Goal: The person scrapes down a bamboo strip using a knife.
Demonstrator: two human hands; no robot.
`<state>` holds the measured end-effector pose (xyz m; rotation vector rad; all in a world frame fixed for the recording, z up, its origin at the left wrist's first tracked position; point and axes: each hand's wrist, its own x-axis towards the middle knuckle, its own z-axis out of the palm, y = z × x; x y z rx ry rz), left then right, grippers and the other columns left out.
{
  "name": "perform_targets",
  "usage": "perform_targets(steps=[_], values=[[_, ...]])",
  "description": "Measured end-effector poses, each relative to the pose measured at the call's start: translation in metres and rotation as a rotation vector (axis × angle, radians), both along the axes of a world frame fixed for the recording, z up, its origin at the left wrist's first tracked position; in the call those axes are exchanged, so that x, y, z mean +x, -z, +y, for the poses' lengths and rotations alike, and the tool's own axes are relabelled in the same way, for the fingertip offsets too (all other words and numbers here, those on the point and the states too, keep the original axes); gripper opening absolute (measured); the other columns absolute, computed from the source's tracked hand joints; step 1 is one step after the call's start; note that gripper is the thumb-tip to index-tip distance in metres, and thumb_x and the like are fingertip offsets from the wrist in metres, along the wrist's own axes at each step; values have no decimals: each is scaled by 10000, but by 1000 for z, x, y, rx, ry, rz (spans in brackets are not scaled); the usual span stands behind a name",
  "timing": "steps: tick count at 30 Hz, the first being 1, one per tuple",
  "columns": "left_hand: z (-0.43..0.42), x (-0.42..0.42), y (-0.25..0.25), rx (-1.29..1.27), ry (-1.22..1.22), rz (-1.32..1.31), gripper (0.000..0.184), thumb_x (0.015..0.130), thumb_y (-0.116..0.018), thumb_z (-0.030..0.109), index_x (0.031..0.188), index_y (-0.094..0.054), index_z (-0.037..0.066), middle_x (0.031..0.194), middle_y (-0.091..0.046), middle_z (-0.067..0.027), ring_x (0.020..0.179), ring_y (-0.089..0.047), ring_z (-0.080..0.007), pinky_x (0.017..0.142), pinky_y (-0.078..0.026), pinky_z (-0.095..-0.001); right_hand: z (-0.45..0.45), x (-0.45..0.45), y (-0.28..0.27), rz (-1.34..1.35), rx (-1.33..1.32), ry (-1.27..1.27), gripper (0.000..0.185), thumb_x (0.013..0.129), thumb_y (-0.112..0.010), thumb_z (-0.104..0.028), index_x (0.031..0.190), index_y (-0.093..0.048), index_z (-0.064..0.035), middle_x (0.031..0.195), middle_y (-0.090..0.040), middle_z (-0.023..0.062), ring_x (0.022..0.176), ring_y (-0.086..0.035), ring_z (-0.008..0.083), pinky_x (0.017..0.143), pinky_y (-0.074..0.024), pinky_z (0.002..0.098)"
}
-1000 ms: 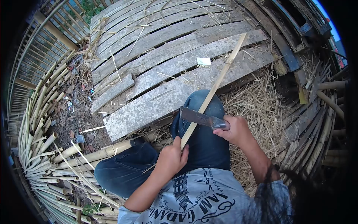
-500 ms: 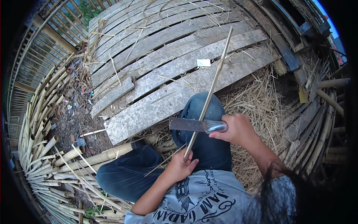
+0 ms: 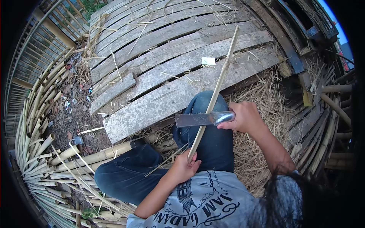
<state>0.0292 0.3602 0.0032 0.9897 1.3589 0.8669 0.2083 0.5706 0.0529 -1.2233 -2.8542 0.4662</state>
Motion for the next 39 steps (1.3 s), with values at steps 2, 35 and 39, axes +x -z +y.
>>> perform_targets(steps=[2, 35, 39], values=[[-4, 0, 2, 14, -1, -3, 305, 809, -704, 47, 762, -402, 59, 632, -363, 13, 565, -341, -77, 493, -325, -253, 7, -2, -5, -12, 27, -16, 733, 627, -654, -759, 629, -630, -26, 553, -605, 167, 568, -646, 357, 558, -522, 437], [-9, 3, -13, -131, 13, -72, 335, 803, -728, 74, 731, -402, 77, 614, -389, 27, 580, -364, -62, 513, -341, -246, 47, 25, 3, -32, -33, 34, 756, 539, -681, -776, 603, -545, -35, 571, -566, 163, 602, -603, 386, 589, -476, 462], [-11, 7, -12, -94, -15, -37, 320, 802, -726, 73, 751, -410, 70, 620, -401, 7, 581, -374, -79, 519, -356, -256, 45, 27, -6, -90, -3, 76, 767, 541, -663, -797, 641, -620, -37, 598, -612, 150, 619, -639, 347, 609, -497, 431]])
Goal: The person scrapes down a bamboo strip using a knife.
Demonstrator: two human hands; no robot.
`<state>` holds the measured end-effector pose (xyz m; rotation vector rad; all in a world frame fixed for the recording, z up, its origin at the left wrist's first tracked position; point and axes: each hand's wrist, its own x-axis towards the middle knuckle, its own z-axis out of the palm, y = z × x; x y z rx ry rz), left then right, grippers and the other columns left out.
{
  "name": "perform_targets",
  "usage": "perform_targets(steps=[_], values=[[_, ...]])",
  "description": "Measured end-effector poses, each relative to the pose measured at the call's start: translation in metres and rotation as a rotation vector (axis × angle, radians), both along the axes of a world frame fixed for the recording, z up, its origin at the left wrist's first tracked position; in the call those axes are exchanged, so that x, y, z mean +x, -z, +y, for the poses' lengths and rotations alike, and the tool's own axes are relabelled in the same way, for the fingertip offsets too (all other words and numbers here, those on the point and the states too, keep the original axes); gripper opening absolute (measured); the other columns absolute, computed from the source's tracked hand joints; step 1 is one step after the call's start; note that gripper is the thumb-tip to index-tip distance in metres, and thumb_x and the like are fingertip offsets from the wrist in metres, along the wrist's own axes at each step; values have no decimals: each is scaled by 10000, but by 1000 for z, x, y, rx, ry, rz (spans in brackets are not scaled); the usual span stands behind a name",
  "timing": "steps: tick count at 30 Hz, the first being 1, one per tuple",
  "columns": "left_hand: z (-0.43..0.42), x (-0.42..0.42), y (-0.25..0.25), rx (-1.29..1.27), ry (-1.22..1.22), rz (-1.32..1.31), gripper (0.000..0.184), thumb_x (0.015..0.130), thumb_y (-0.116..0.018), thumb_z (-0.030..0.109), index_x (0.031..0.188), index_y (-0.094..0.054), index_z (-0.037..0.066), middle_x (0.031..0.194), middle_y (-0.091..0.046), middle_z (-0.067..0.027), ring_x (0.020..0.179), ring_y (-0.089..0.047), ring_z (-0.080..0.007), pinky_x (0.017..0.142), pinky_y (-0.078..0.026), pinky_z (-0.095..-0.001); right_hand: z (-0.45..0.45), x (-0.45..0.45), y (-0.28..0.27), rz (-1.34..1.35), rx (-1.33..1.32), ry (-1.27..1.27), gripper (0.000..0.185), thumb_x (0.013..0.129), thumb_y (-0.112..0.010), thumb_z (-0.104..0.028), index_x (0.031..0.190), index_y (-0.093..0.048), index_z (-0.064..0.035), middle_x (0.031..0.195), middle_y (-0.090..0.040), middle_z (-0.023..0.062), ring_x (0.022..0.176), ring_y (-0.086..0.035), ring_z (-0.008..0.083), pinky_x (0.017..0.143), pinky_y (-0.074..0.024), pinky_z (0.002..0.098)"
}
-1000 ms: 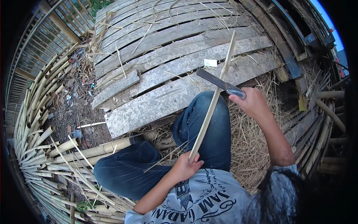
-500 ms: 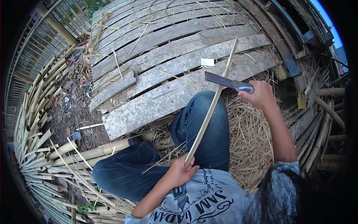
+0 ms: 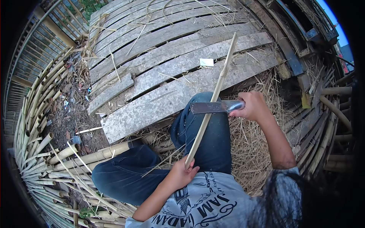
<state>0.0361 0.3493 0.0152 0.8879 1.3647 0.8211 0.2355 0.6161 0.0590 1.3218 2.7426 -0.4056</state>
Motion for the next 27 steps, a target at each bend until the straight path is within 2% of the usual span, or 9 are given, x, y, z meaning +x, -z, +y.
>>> perform_targets(steps=[7, 8, 10, 12, 16, 20, 22, 26, 27], values=[[0, 0, -6, 2, -8, 42, 303, 797, -728, 68, 774, -426, 56, 633, -408, -2, 587, -401, -89, 523, -372, -265, 16, 10, 19, 89, 109, 33, 814, 479, -655, -839, 622, -589, -40, 580, -587, 142, 613, -630, 341, 597, -487, 425], [-1, 2, -7, 5, -10, 39, 297, 802, -724, 68, 777, -429, 55, 636, -408, 4, 589, -404, -84, 524, -373, -263, 18, 10, 10, 23, 60, 75, 788, 584, -632, -805, 662, -619, -21, 613, -610, 156, 639, -634, 359, 612, -485, 434], [-11, 4, -2, 11, -5, 35, 290, 807, -719, 67, 779, -431, 54, 639, -408, 10, 592, -408, -80, 525, -374, -261, 41, 34, 12, 124, 84, 438, 736, 719, -581, -737, 714, -649, -4, 664, -635, 179, 685, -638, 380, 646, -486, 444], [-24, 3, 15, -19, -11, 33, 286, 817, -715, 76, 779, -432, 63, 643, -406, 30, 593, -401, -61, 520, -358, -246, 59, 60, -8, 56, 186, 598, 676, 804, -544, -662, 751, -665, 2, 702, -646, 198, 730, -640, 394, 677, -485, 451], [-13, -3, 14, -1, 14, -129, 302, 826, -721, 81, 770, -424, 90, 645, -404, 56, 595, -377, -27, 510, -317, -208, 38, 79, -11, -111, 278, 476, 657, 830, -539, -629, 699, -637, 7, 652, -619, 187, 669, -610, 392, 624, -465, 446], [-4, 1, 21, -74, 16, -237, 314, 839, -712, 72, 754, -412, 102, 629, -398, 74, 580, -365, -18, 504, -317, -207, -1, 76, 39, 446, -73, 592, 655, 884, -491, -602, 624, -541, -3, 502, -458, 91, 492, -506, 228, 490, -355, 388], [-7, -1, 26, -95, 13, -281, 331, 836, -723, 108, 748, -404, 97, 616, -403, 48, 567, -377, -42, 507, -335, -228, -27, 59, 49, 707, -287, 610, 657, 856, -510, -634, 619, -523, -22, 494, -418, 60, 488, -486, 152, 473, -341, 364], [1, 0, 18, -106, 44, -270, 328, 846, -702, 55, 741, -396, 110, 611, -403, 81, 564, -356, -13, 499, -324, -213, -47, 10, 22, 317, -35, 156, 766, 651, -611, -795, 604, -542, -33, 513, -529, 106, 504, -589, 288, 515, -454, 379], [1, 2, 18, -91, 55, -198, 320, 839, -706, 57, 744, -404, 100, 609, -408, 68, 563, -360, -23, 501, -331, -217, -44, 4, 21, 313, -38, 166, 766, 651, -611, -795, 604, -542, -33, 513, -529, 106, 504, -589, 288, 515, -454, 379]])
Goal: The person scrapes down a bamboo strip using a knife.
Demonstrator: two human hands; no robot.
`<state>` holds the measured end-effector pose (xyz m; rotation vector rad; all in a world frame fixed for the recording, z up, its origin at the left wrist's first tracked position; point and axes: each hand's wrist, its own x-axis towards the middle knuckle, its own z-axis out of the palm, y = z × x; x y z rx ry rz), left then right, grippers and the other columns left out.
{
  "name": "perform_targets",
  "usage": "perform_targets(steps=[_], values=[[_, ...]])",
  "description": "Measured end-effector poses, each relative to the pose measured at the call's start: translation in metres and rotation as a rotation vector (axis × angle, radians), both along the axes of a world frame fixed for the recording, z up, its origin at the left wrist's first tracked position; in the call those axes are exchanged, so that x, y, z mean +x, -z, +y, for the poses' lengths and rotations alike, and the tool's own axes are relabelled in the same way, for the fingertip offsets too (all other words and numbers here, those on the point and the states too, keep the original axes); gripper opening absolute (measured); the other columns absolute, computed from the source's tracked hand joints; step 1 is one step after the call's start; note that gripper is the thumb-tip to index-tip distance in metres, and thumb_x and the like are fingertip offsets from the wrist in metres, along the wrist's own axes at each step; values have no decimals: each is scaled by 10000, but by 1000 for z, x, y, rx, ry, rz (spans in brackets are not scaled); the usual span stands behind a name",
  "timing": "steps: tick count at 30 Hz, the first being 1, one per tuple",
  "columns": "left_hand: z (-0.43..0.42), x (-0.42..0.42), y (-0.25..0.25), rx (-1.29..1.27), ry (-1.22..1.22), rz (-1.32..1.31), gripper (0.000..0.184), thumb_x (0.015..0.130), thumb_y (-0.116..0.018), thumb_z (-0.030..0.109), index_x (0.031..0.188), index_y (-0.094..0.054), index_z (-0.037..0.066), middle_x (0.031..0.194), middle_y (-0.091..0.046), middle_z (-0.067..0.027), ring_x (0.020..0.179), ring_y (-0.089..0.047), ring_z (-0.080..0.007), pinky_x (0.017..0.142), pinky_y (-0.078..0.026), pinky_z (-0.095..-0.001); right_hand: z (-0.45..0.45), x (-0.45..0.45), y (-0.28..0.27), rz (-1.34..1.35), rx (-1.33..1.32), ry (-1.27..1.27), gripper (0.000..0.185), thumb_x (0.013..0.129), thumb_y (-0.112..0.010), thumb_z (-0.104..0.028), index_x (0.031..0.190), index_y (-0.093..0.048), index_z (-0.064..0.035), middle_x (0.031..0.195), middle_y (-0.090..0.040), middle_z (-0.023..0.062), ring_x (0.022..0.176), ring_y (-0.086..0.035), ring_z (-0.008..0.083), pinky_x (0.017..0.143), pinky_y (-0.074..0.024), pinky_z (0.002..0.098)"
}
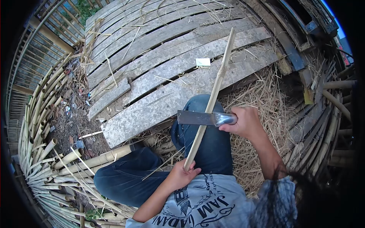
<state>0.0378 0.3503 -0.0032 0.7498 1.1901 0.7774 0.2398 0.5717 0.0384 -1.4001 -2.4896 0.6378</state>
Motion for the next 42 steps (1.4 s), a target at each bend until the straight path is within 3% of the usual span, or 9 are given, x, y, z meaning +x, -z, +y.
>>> perform_targets(steps=[16, 18, 20, 22, 25, 30, 35, 38, 42], values=[[3, 4, -35, 83, -39, 349, 235, 815, -696, 54, 856, -467, 20, 583, -496, -73, 515, -525, -155, 506, -433, -294, 70, 10, 13, -92, 147, -200, 955, 418, -509, -973, 613, -549, -39, 533, -569, 123, 551, -618, 336, 549, -487, 420], [-6, 5, -30, 89, -23, 354, 240, 813, -699, 57, 846, -464, 19, 587, -494, -75, 515, -517, -153, 504, -428, -296, 76, 19, 12, -117, 179, -104, 923, 474, -543, -939, 624, -549, -29, 547, -563, 140, 589, -620, 349, 579, -482, 430], [-22, 3, -18, 91, -12, 365, 246, 810, -701, 59, 836, -460, 18, 590, -492, -77, 515, -508, -151, 502, -423, -297, 103, 47, 1, -160, 103, 415, 730, 805, -523, -710, 701, -596, 9, 621, -591, 180, 678, -618, 393, 645, -476, 429], [-39, 0, -2, 110, 25, 346, 255, 809, -706, 70, 809, -456, 20, 601, -485, -85, 515, -475, -144, 502, -411, -298, 124, 94, -18, -264, 73, 673, 720, 846, -472, -681, 765, -646, 13, 740, -643, 229, 792, -640, 418, 717, -477, 463], [-32, -5, 1, 104, 25, 212, 282, 815, -715, 94, 771, -441, 42, 602, -446, -32, 545, -421, -102, 510, -379, -274, 107, 137, -14, -221, 79, 752, 730, 844, -487, -678, 753, -611, 35, 683, -613, 198, 718, -608, 403, 694, -458, 456], [-1, -2, 4, -106, 66, -30, 348, 876, -701, 171, 710, -403, 104, 622, -434, 34, 547, -376, -45, 483, -305, -242, 13, 134, 61, 544, -350, 834, 549, 953, -456, -545, 685, -475, -66, 537, -470, 9, 425, -477, 94, 389, -406, 241], [20, -10, -1, -319, 43, -546, 382, 1020, -355, 453, 822, -370, 127, 595, -226, 59, 443, -189, -53, 363, -153, -215, -57, 60, 114, 766, -674, 782, 545, 989, -372, -523, 751, -482, -46, 553, -490, 27, 438, -491, 107, 407, -430, 241], [22, -11, 0, -398, 8, -731, 387, 1017, -372, 445, 808, -369, 118, 587, -247, 47, 441, -187, -52, 363, -154, -214, -69, 21, 120, 593, -280, 470, 566, 913, -540, -509, 622, -493, -26, 525, -466, 19, 514, -508, 116, 496, -387, 321], [19, -10, -3, -383, -106, -783, 397, 1013, -367, 455, 806, -379, 116, 569, -246, 45, 432, -175, -53, 356, -159, -212, -61, 26, 93, 766, -408, 358, 619, 875, -546, -602, 625, -505, -37, 525, -473, 11, 503, -513, 106, 466, -388, 297]])
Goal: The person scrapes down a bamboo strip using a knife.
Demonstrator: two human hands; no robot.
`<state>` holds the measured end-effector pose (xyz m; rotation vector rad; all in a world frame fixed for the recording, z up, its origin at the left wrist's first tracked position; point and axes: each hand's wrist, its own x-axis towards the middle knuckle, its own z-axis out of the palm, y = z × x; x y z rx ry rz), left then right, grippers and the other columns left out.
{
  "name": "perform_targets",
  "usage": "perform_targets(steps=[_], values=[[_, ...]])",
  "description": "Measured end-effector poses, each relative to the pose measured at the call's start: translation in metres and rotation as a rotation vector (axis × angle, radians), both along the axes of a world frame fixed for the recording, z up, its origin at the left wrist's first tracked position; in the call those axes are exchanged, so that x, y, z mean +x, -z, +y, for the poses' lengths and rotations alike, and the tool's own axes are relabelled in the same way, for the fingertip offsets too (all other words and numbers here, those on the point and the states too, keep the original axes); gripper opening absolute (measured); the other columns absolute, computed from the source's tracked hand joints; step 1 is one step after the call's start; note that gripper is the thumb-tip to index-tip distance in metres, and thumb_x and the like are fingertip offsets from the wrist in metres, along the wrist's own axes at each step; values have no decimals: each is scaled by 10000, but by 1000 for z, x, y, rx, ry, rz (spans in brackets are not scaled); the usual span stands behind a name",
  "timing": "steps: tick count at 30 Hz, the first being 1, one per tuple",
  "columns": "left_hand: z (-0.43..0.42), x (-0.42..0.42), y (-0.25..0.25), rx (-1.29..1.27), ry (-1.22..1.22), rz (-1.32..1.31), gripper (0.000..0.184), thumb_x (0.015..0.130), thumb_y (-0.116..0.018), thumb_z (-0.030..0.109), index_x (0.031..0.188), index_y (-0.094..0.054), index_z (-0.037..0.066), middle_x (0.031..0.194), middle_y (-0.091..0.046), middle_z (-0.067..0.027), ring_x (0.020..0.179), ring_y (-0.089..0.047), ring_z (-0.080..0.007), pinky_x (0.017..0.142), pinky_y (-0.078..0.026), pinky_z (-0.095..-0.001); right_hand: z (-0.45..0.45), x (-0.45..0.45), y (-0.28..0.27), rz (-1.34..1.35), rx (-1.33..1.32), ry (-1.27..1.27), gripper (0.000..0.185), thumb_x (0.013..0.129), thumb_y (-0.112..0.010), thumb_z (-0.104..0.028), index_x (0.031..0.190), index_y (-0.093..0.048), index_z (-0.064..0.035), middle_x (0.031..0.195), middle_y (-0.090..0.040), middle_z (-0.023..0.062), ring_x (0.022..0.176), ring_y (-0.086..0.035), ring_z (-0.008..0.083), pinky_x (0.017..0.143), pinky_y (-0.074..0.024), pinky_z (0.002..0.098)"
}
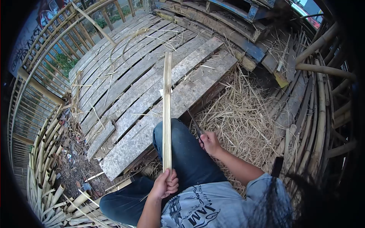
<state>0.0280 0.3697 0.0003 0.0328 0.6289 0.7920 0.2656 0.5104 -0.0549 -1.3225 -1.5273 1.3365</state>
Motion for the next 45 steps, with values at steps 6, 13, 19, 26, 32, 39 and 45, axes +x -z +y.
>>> perform_targets(steps=[6, 13, 19, 26, 32, 39, 45], values=[[0, 1, -6, -18, 64, 22, 388, 1026, -346, 427, 790, -372, 121, 553, -234, 56, 426, -185, -50, 356, -158, -217, 0, -5, -21, -125, 203, -114, 653, 807, -573, -675, 608, -504, -57, 506, -510, 40, 479, -560, 202, 471, -455, 324], [-16, 11, -12, 87, 194, 445, 373, 1017, -417, 384, 755, -377, 121, 561, -293, 48, 418, -262, -57, 366, -209, -231, 15, -9, -63, -658, 396, -501, 664, 710, -619, -717, 644, -592, -57, 612, -626, 146, 647, -657, 341, 611, -526, 426], [-28, 19, -14, 338, 203, 906, 364, 1001, -471, 331, 740, -444, 78, 569, -429, 26, 415, -356, -89, 376, -305, -270, 36, 1, -71, -719, 357, -546, 591, 718, -662, -640, 653, -597, -56, 599, -602, 154, 643, -632, 376, 622, -501, 456], [-31, 16, -36, 60, 152, 526, 312, 988, -522, 283, 750, -450, 95, 554, -415, 40, 435, -357, -66, 383, -292, -254, 95, 23, -56, -803, 288, -289, 678, 741, -601, -706, 617, -606, -40, 635, -615, 189, 681, -636, 384, 652, -504, 456], [-30, 12, -32, 92, 213, 594, 287, 948, -609, 250, 750, -457, 109, 536, -387, 62, 448, -362, -38, 394, -286, -241, 55, 11, -74, -648, 137, -282, 673, 756, -594, -696, 630, -612, -35, 623, -617, 189, 651, -634, 381, 630, -501, 457], [-32, 14, -9, 326, 181, 902, 335, 890, -678, 177, 678, -434, 91, 594, -400, 68, 580, -358, -39, 510, -311, -240, 2, 17, -47, -646, 305, -571, 694, 703, -598, -753, 649, -590, -61, 598, -608, 153, 613, -634, 374, 595, -508, 462], [-43, 20, -30, 413, 180, 1155, 309, 828, -739, 136, 739, -449, 75, 583, -416, 51, 545, -362, -39, 477, -322, -224, 47, 29, 11, -625, 529, -246, 704, 645, -616, -780, 650, -549, -80, 597, -607, 142, 626, -634, 379, 594, -503, 475]])
